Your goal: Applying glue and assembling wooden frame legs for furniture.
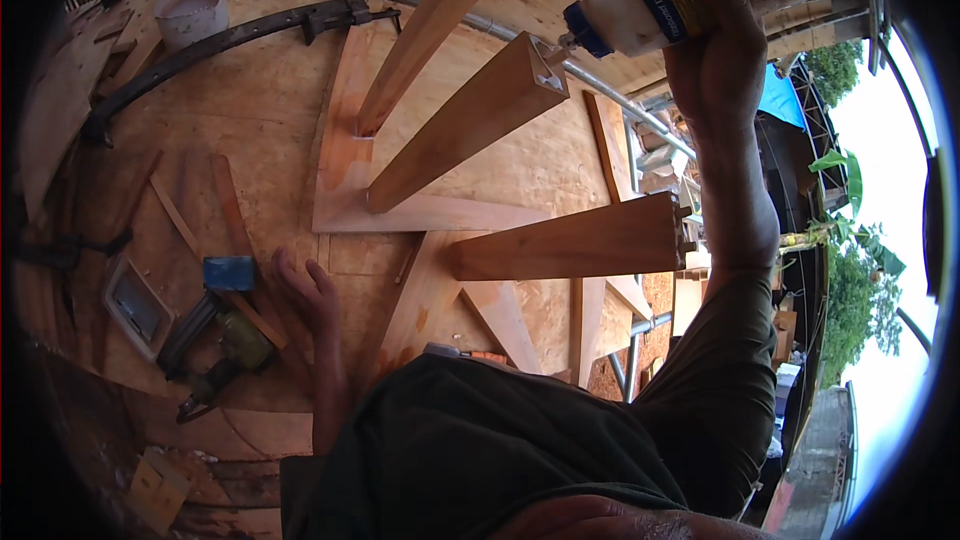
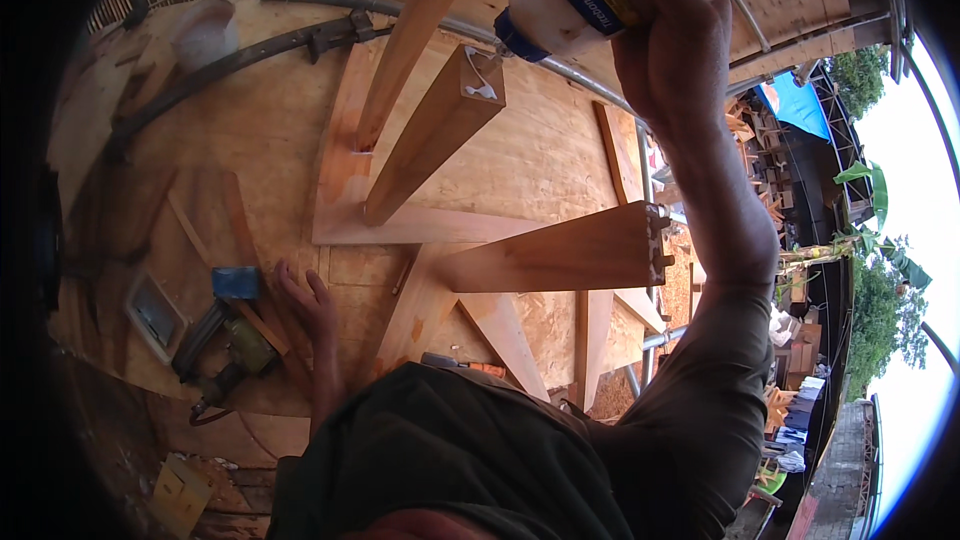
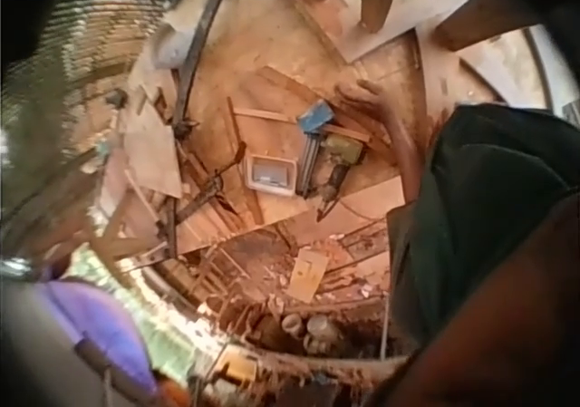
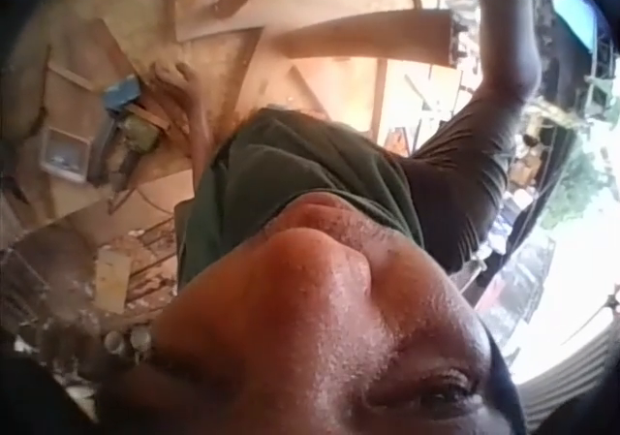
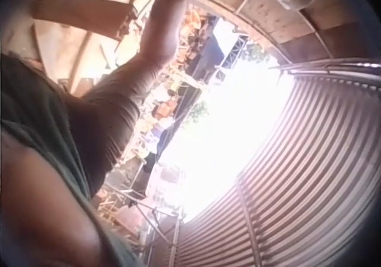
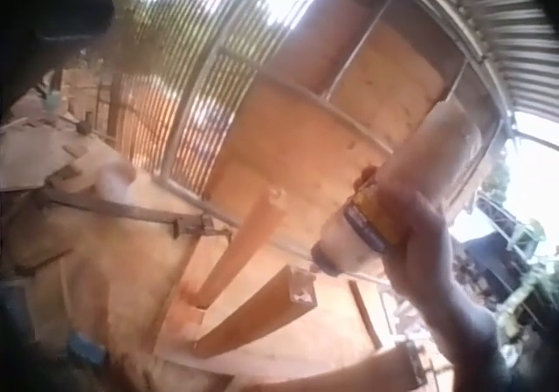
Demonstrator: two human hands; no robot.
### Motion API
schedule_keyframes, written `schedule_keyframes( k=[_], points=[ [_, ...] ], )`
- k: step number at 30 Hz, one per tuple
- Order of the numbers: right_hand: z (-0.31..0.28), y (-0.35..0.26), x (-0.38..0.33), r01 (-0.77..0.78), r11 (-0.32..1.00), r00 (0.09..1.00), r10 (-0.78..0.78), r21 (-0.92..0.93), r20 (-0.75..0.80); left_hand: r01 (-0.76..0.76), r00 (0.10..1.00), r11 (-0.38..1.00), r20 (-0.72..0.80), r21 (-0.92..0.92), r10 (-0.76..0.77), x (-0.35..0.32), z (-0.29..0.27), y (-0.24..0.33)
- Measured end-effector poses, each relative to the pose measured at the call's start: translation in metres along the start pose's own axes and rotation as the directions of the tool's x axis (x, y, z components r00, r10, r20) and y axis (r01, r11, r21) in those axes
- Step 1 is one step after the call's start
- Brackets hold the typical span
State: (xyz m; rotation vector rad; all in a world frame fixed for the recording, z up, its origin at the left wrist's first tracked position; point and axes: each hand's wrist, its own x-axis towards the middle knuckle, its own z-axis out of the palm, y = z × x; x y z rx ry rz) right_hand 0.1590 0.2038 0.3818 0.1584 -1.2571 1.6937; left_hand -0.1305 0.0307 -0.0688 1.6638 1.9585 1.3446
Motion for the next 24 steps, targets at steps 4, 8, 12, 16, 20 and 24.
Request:
schedule_keyframes(
  k=[4,8,12,16,20,24],
  points=[
    [-0.007,0.001,0.001,0.055,0.993,0.997,-0.049,-0.104,0.057,0.073,0.997,0.988,0.002,-0.135,-0.073,0.000,0.003,-0.001],
    [0.041,0.004,0.006,-0.024,0.825,0.953,-0.151,-0.564,-0.262,0.055,0.998,0.996,-0.007,-0.064,-0.055,-0.002,0.001,-0.001],
    [0.065,-0.004,0.027,-0.256,0.533,0.783,-0.376,-0.807,-0.496,0.073,0.997,0.989,-0.017,-0.132,-0.075,-0.004,0.006,-0.006],
    [0.037,-0.012,0.059,-0.181,0.546,0.791,-0.413,-0.818,-0.451,0.061,0.998,0.992,-0.015,-0.106,-0.063,-0.004,0.004,-0.005],
    [-0.015,-0.020,0.085,-0.126,0.513,0.782,-0.475,-0.849,-0.403,0.060,0.998,0.992,-0.018,-0.111,-0.062,0.000,0.004,0.000],
    [-0.046,-0.008,0.097,-0.166,0.481,0.751,-0.504,-0.861,-0.427,0.031,0.999,0.998,-0.026,-0.063,-0.033,-0.003,0.003,-0.004]
  ],
)
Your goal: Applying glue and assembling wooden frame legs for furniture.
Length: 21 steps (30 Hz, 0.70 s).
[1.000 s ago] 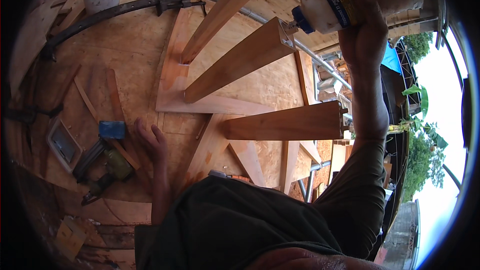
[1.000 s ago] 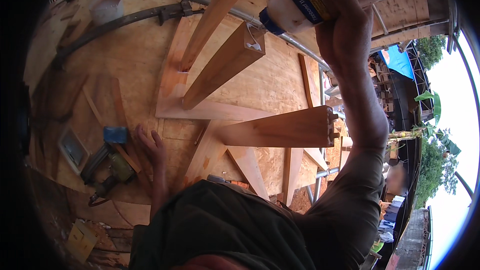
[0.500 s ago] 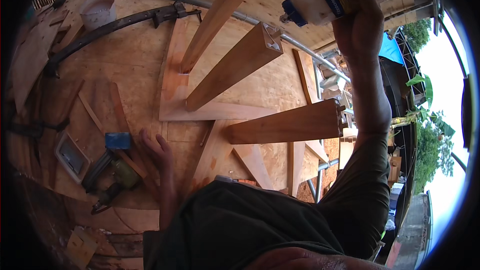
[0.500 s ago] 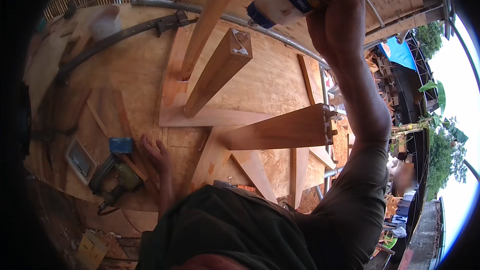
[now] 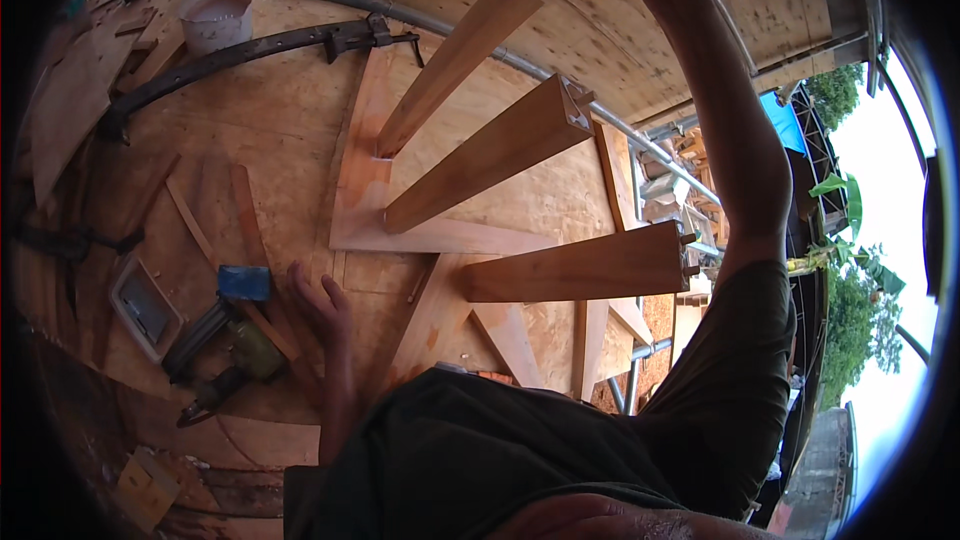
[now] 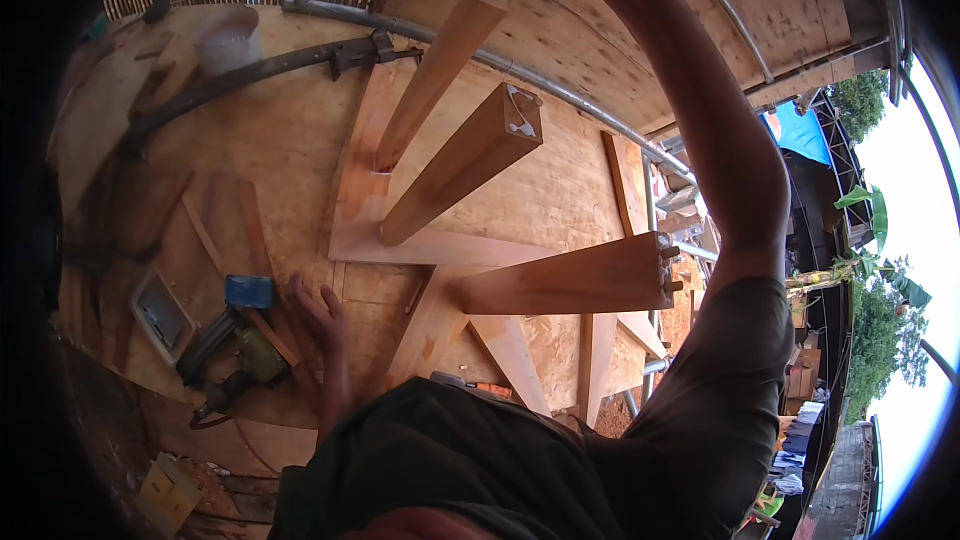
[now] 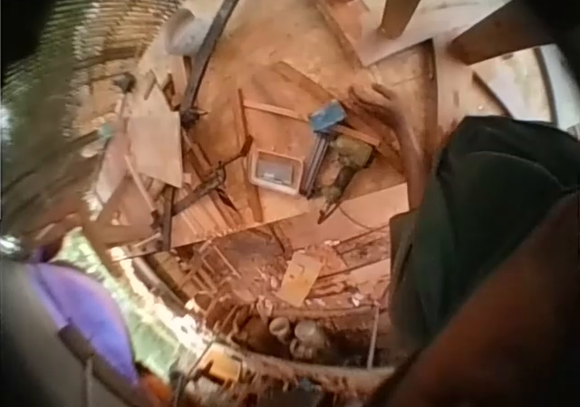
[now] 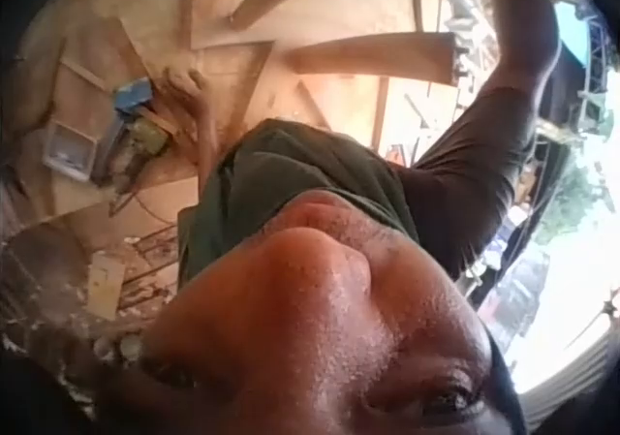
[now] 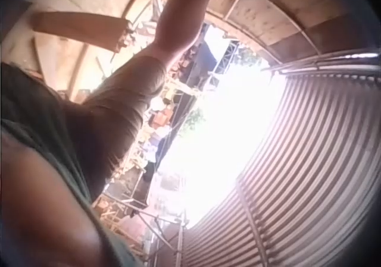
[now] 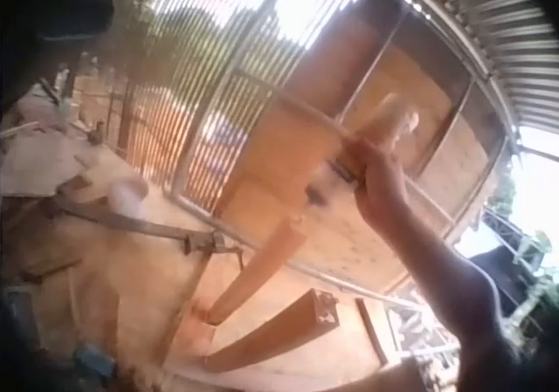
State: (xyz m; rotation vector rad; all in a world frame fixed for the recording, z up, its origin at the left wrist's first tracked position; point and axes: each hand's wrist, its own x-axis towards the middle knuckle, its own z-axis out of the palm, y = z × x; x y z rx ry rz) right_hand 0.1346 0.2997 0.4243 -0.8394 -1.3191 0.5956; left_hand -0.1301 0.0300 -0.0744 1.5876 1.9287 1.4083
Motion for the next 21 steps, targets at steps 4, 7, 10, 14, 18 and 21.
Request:
schedule_keyframes(
  k=[4,7,10,14,18,21],
  points=[
    [0.001,0.018,0.008,-0.046,0.998,0.999,0.047,-0.047,0.003,0.041,0.999,0.999,0.004,-0.024,-0.041,0.001,-0.001,0.002],
    [0.000,0.024,0.008,-0.108,0.993,0.993,0.106,-0.053,-0.049,0.020,1.000,0.999,-0.006,-0.033,-0.020,0.002,0.000,0.001],
    [0.005,0.026,0.000,-0.084,0.996,0.996,0.084,-0.038,0.004,0.022,1.000,0.999,-0.014,-0.030,-0.022,0.001,0.000,0.001],
    [0.004,0.029,-0.004,-0.105,0.993,0.993,0.107,-0.049,0.040,0.019,1.000,1.000,-0.015,-0.012,-0.020,0.000,0.000,0.001],
    [0.008,0.021,-0.009,-0.079,0.995,0.997,0.080,-0.057,0.007,0.036,0.999,0.999,-0.007,-0.019,-0.036,0.002,0.000,0.002],
    [0.007,0.022,-0.011,-0.052,0.998,0.997,0.054,-0.047,0.047,0.010,1.000,1.000,-0.020,-0.014,-0.010,0.001,-0.001,0.002]
  ],
)
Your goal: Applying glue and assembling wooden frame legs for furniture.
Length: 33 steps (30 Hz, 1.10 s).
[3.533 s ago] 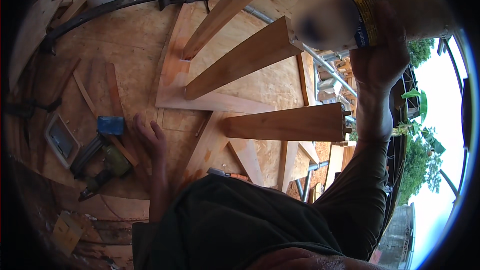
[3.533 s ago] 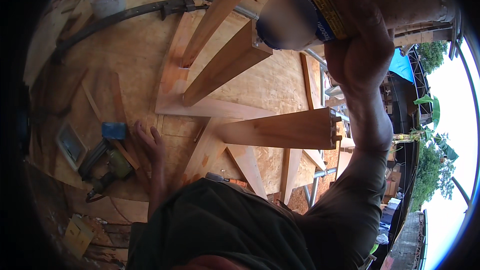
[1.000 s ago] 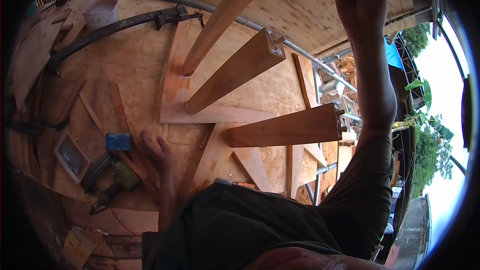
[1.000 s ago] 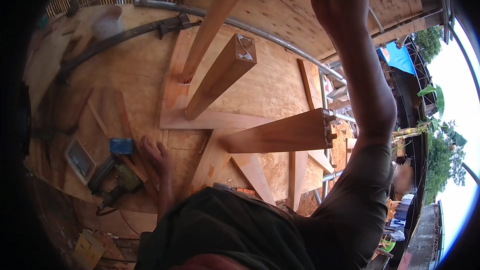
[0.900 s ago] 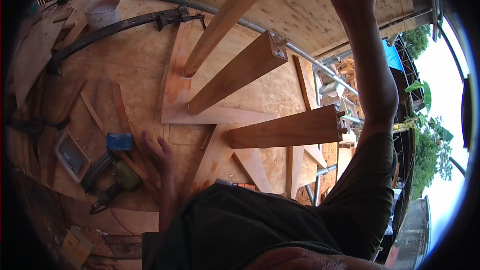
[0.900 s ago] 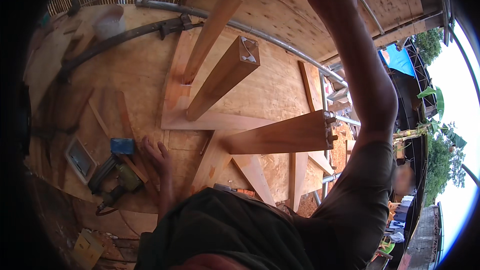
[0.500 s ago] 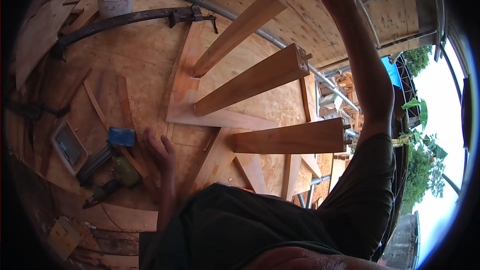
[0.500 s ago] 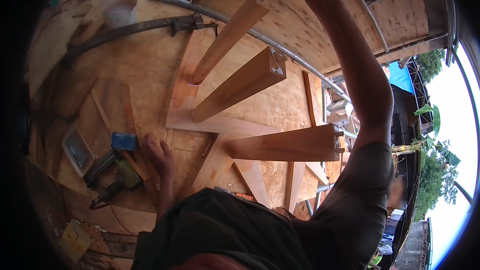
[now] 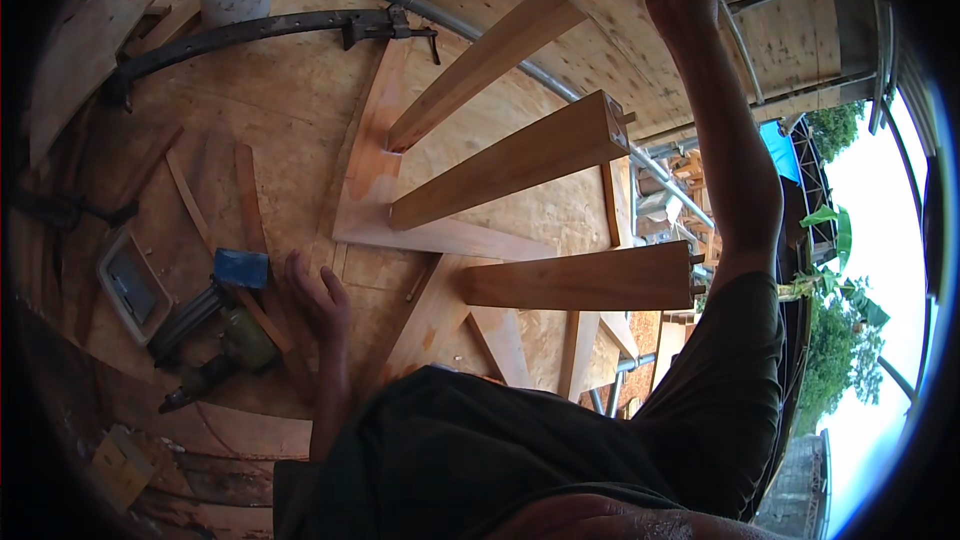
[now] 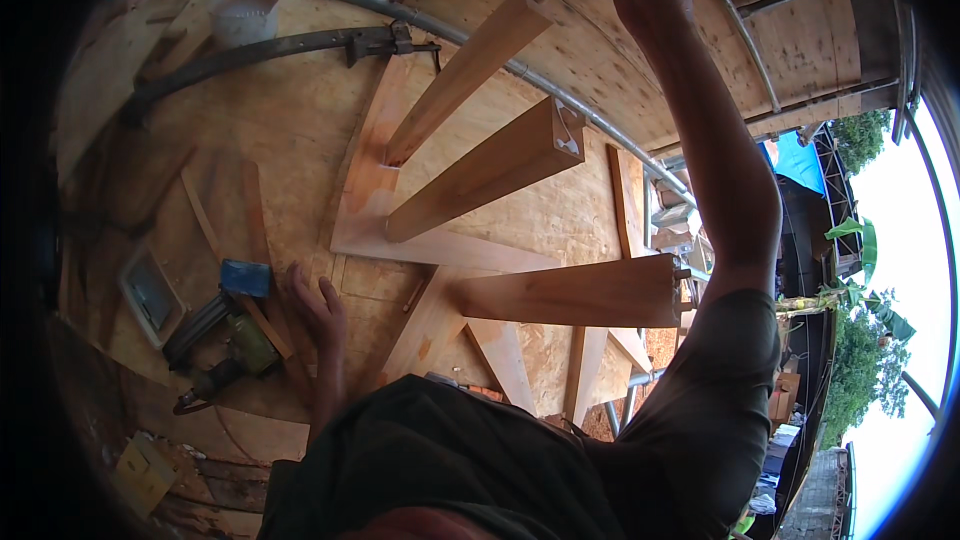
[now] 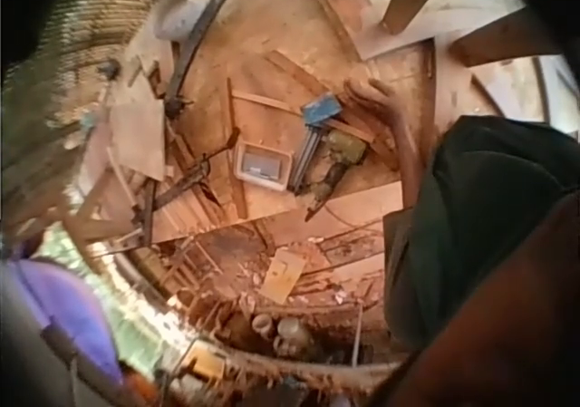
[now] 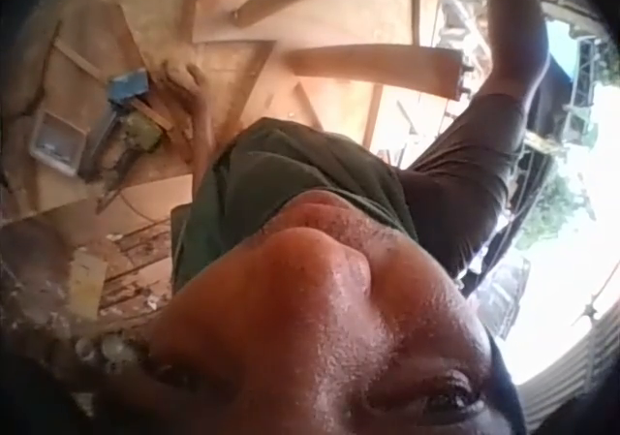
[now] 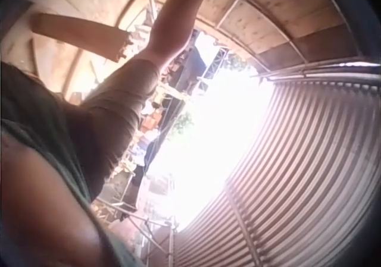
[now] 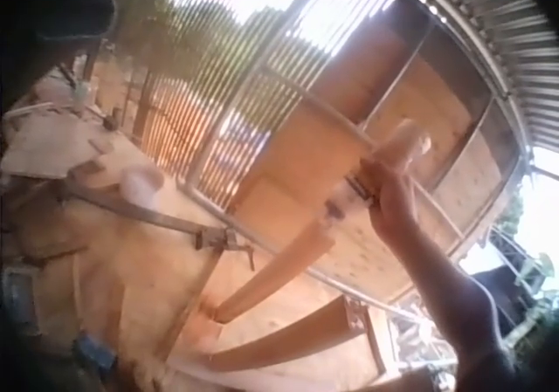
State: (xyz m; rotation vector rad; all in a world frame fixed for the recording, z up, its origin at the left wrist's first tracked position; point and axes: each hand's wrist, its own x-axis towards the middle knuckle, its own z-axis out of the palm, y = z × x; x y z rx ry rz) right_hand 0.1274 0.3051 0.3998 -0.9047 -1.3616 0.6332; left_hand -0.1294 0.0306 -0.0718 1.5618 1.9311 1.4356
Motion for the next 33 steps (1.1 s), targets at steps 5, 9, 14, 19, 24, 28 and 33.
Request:
schedule_keyframes(
  k=[5,9,14,19,24,28,33],
  points=[
    [-0.009,0.007,0.008,0.042,0.998,0.999,-0.042,-0.044,-0.014,0.026,1.000,1.000,0.019,-0.011,-0.025,0.003,-0.002,0.004],
    [-0.002,0.001,0.002,0.075,0.997,0.997,-0.075,-0.032,-0.005,0.028,0.999,1.000,0.024,-0.008,-0.028,0.001,-0.002,0.002],
    [-0.005,0.003,0.001,0.050,0.998,0.999,-0.051,-0.043,-0.002,0.007,1.000,1.000,0.018,0.024,-0.008,0.002,-0.003,0.003],
    [-0.012,0.006,0.003,0.043,0.998,0.999,-0.044,-0.047,-0.012,0.016,1.000,1.000,0.015,-0.004,-0.016,0.003,-0.003,0.005],
    [-0.012,-0.005,0.009,0.036,0.999,0.998,-0.036,0.012,-0.057,0.015,1.000,1.000,0.017,-0.012,-0.015,0.001,-0.002,0.004],
    [0.002,-0.020,-0.009,-0.021,1.000,0.999,0.021,-0.002,-0.044,0.004,1.000,1.000,0.027,-0.003,-0.004,0.002,-0.003,0.004],
    [0.002,-0.011,-0.011,0.019,1.000,0.999,-0.019,-0.006,-0.029,0.018,1.000,0.999,0.022,-0.033,-0.017,0.001,-0.001,0.002]
  ],
)
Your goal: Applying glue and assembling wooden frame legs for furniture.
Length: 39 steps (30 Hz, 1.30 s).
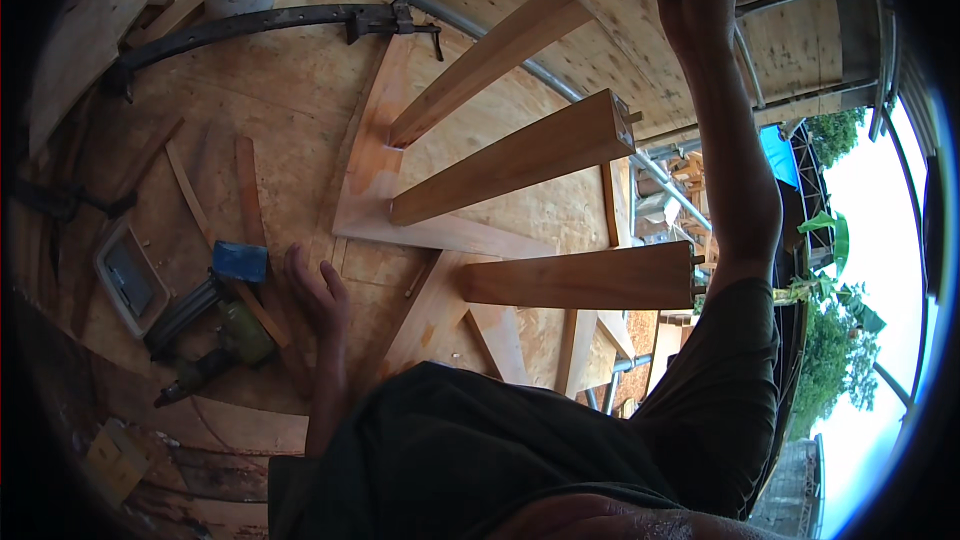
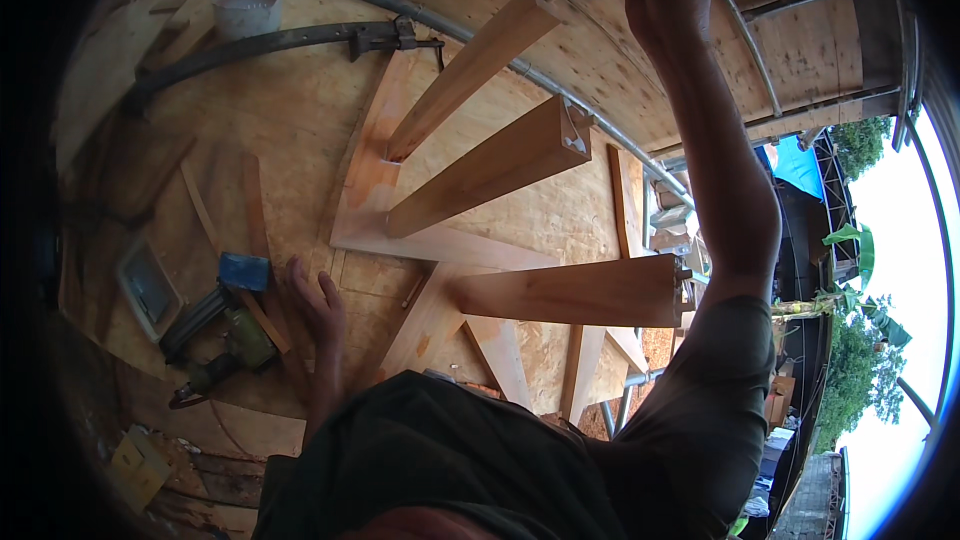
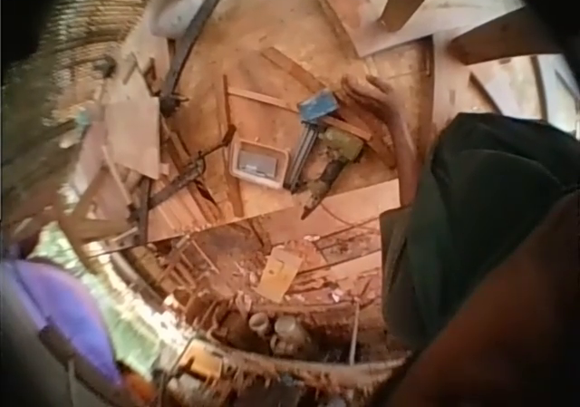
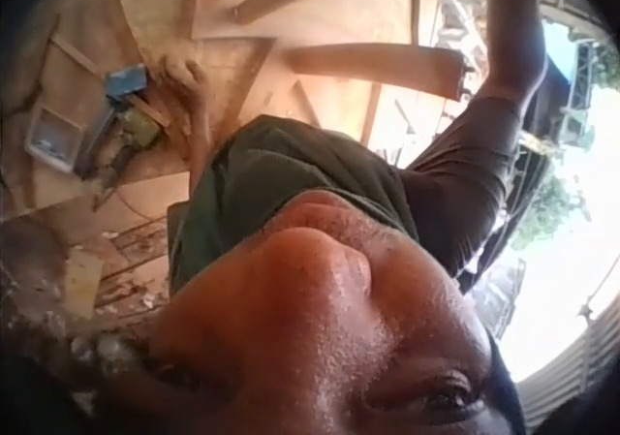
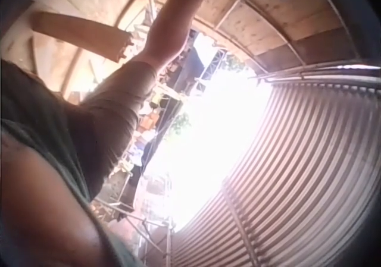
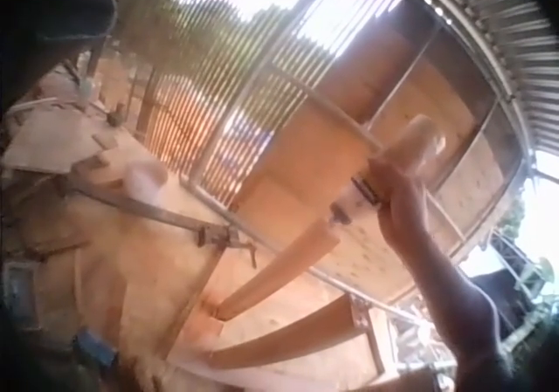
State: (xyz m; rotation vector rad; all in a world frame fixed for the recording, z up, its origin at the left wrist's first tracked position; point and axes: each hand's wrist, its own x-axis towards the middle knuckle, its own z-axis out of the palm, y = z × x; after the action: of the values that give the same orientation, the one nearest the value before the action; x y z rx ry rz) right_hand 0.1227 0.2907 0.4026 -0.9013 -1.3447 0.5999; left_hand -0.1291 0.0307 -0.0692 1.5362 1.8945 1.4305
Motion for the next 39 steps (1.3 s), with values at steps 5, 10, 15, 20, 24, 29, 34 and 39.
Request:
schedule_keyframes(
  k=[5,10,15,20,24,29,34,39],
  points=[
    [0.005,0.004,-0.002,0.042,0.999,0.999,-0.041,-0.021,0.017,0.005,1.000,1.000,-0.004,0.009,-0.005,0.001,-0.001,0.002],
    [0.004,0.002,-0.002,0.082,0.996,0.995,-0.081,-0.019,0.050,0.000,1.000,0.999,-0.003,0.034,0.000,0.002,-0.003,0.003],
    [0.012,-0.011,-0.018,0.024,0.999,1.000,-0.024,-0.034,-0.005,-0.018,1.000,0.998,-0.001,0.063,0.019,0.002,-0.004,0.003],
    [0.006,-0.009,-0.017,0.041,0.999,0.999,-0.041,0.001,0.036,-0.002,1.000,1.000,-0.005,0.032,0.003,0.000,-0.001,0.001],
    [0.011,-0.014,-0.024,0.059,0.998,0.998,-0.059,-0.003,-0.004,-0.002,1.000,0.999,-0.005,0.038,0.002,0.000,-0.001,0.000],
    [0.005,-0.010,-0.022,0.034,0.999,0.999,-0.034,-0.008,0.025,-0.006,1.000,0.999,-0.006,0.036,0.006,0.000,-0.002,0.000],
    [-0.014,-0.001,-0.015,0.058,0.998,0.998,-0.059,-0.034,-0.008,-0.033,0.999,0.997,-0.002,0.076,0.034,0.002,-0.001,0.002],
    [-0.013,-0.007,-0.020,0.040,0.999,0.999,-0.040,-0.008,-0.011,-0.006,1.000,1.000,-0.013,0.009,0.006,-0.001,0.000,0.000]
  ],
)
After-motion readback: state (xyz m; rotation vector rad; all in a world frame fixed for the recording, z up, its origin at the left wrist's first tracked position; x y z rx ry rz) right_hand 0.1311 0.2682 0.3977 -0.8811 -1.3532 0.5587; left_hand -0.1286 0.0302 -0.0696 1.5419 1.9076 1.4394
